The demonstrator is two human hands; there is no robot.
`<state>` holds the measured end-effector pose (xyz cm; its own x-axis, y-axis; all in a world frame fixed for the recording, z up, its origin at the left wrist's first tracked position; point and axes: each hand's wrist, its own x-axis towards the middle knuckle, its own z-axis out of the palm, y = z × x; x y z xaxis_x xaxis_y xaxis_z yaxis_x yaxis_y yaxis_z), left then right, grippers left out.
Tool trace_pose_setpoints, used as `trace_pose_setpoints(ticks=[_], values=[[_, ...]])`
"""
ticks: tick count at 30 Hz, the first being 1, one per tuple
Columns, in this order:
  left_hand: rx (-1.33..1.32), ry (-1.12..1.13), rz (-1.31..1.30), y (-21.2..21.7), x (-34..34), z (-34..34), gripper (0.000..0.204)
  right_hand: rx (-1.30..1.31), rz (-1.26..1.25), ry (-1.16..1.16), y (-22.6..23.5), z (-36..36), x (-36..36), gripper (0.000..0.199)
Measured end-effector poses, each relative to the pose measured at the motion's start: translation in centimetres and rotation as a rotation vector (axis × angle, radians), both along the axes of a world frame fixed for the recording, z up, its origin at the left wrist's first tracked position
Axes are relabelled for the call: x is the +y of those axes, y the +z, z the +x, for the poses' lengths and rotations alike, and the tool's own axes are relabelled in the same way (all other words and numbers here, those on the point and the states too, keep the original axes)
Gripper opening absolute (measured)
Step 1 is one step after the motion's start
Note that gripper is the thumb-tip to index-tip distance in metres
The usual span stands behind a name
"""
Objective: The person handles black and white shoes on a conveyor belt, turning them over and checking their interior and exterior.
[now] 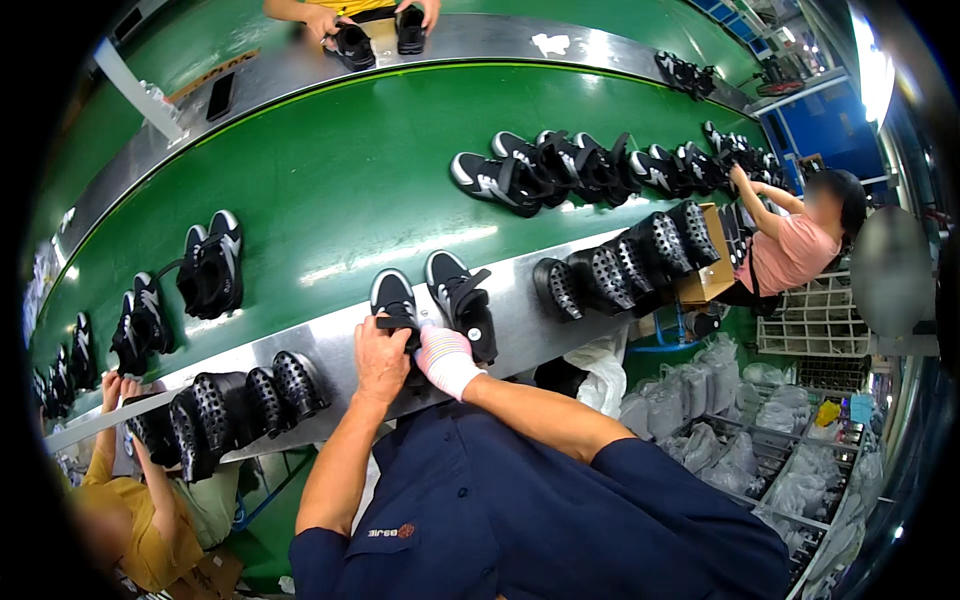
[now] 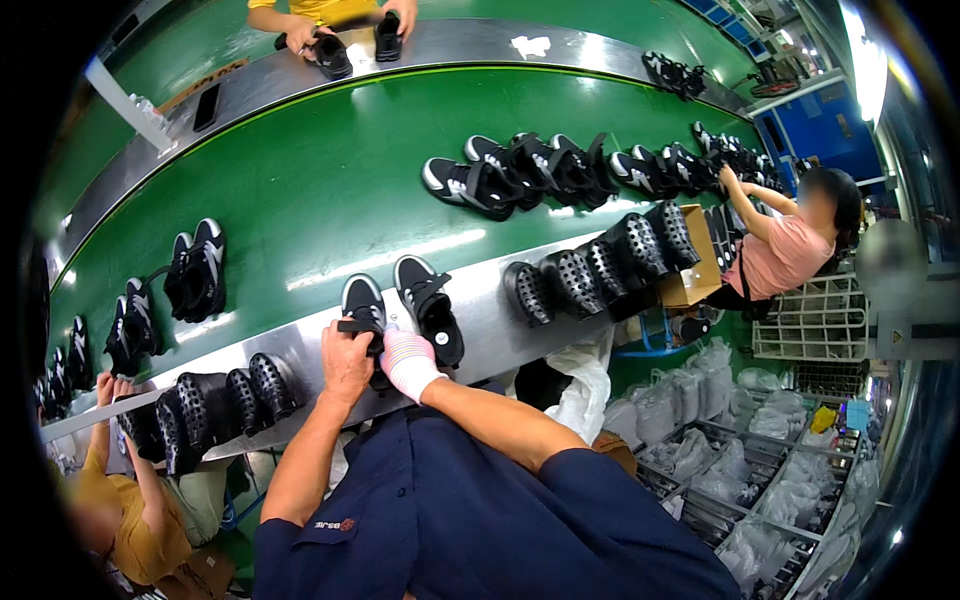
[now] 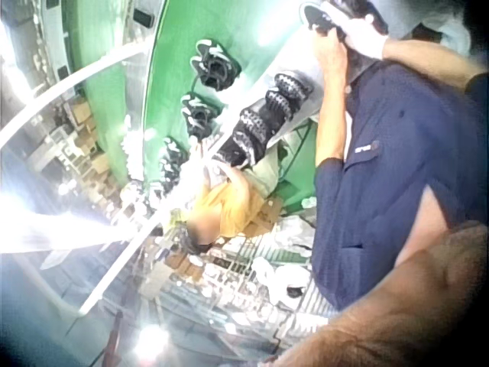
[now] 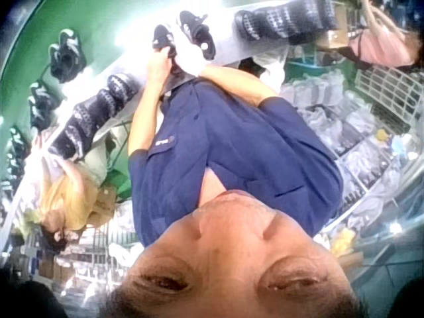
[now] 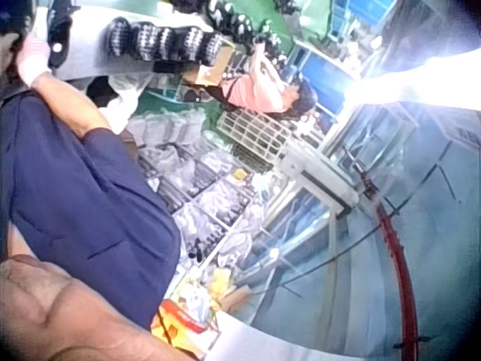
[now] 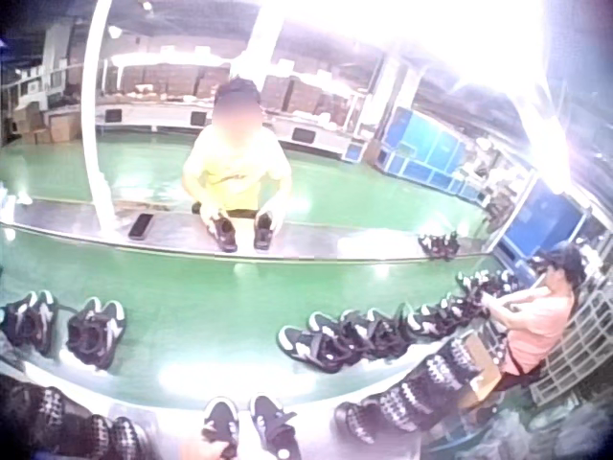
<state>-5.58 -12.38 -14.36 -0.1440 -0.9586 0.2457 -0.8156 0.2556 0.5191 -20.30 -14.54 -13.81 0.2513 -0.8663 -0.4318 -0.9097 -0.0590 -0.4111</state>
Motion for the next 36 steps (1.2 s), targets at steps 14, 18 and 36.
trace_pose_setpoints(ticks=[14,18,36], values=[[0.010,0.050,0.038,2.3,5.4,0.6,0.032,-0.068,0.239,-0.105,-0.8,0.3,0.3,0.031],[0.094,0.275,0.157,2.3,7.8,0.6,0.046,-0.114,0.290,-0.148,-0.4,0.4,1.1,0.034],[0.480,0.495,0.684,7.0,9.7,4.6,0.070,-0.581,0.496,0.333,17.2,-2.3,-1.2,0.044]])
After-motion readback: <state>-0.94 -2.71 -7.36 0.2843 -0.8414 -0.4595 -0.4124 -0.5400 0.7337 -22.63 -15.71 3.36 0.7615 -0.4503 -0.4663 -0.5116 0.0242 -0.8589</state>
